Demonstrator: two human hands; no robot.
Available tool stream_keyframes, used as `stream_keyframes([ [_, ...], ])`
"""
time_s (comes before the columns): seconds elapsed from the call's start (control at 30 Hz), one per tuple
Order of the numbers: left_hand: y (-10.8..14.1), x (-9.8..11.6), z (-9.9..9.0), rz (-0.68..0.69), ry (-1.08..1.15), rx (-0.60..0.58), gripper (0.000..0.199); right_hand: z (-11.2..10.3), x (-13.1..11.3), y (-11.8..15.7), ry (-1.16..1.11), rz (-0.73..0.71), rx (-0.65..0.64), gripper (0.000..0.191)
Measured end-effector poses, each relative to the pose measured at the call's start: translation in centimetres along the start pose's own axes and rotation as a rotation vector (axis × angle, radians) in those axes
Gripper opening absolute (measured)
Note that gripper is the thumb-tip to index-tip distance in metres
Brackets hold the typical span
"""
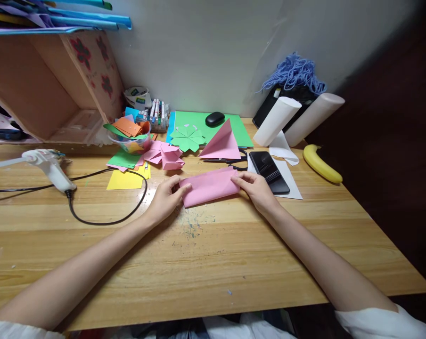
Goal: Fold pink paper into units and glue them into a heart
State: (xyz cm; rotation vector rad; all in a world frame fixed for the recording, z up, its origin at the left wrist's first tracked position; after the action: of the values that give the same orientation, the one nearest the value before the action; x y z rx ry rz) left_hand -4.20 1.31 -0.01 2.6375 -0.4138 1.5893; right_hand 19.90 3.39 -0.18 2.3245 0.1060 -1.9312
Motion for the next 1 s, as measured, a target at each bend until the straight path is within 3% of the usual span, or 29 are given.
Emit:
stream_keyframes([
  [0.23,0.14,0.16,0.08,-0.003,-0.085,-0.024,0.027,0.31,0.3,0.18,-0.119,0.044,0.119,0.022],
  [0.5,0.19,0.19,0.13,0.0,-0.061,-0.089,0.029,0.59,0.24,0.34,-0.155,0.045,0.151,0.02],
  [0.9,0.22,0.57,0.06,-0.008,-0.042,0.011,0.029,0.95,0.19,0.55,-0.199,0.065,0.197,0.024],
  [1.0,0.19,0.52,0.02,-0.007,-0.059,0.02,0.031,0.93,0.14,0.56,-0.282,0.075,0.158,0.037],
])
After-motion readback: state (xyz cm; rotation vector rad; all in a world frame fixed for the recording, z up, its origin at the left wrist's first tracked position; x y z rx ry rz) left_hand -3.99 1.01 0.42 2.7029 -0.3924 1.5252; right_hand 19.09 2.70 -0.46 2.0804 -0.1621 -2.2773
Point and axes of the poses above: each hand's wrist, its own y-axis away from the middle knuckle, its own z-axis out of the palm, x = y × z, the point moved 1 cm from there along -y, towards the middle knuckle, and after that the axes turned 5 degrees about -x, right-handed, at the moved point
